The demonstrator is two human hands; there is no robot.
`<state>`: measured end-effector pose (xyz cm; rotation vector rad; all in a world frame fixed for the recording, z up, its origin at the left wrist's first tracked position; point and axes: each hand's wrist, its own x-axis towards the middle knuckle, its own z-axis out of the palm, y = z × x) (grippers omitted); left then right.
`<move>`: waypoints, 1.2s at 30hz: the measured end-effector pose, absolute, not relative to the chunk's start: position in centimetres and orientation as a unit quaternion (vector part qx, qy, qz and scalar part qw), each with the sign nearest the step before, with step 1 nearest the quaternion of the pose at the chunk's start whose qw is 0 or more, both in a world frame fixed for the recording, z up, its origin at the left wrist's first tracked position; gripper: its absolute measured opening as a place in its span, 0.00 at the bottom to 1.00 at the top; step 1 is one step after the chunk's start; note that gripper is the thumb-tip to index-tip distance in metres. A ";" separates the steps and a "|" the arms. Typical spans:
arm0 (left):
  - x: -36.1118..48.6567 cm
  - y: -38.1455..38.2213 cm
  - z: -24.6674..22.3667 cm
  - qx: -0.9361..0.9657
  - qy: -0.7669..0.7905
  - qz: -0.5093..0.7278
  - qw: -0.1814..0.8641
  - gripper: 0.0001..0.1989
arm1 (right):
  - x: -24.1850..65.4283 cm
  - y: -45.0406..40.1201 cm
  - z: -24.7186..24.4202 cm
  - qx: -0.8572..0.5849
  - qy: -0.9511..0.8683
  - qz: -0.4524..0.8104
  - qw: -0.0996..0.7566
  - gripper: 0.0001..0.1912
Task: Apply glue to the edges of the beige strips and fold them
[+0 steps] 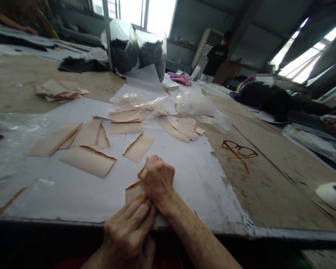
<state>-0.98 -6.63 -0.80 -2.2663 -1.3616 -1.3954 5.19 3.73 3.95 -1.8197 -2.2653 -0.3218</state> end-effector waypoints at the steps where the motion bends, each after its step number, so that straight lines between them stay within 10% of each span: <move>1: -1.0 -6.6 -0.8 -0.755 -0.452 -0.469 0.080 0.24 | 5.0 3.7 4.0 -0.625 -0.766 -0.108 0.107 0.14; 17: -1.2 -6.9 0.0 -0.772 -0.465 -0.428 0.073 0.29 | 6.6 5.2 5.3 -0.660 -0.673 0.067 0.328 0.21; 28: -1.4 -6.7 -0.5 -0.772 -0.444 -0.448 0.081 0.24 | 5.9 3.0 4.5 -0.604 -0.788 -0.071 0.096 0.14; 36: -1.1 -6.5 -0.9 -0.762 -0.441 -0.466 0.083 0.23 | 5.1 3.7 4.0 -0.602 -0.784 -0.114 0.098 0.14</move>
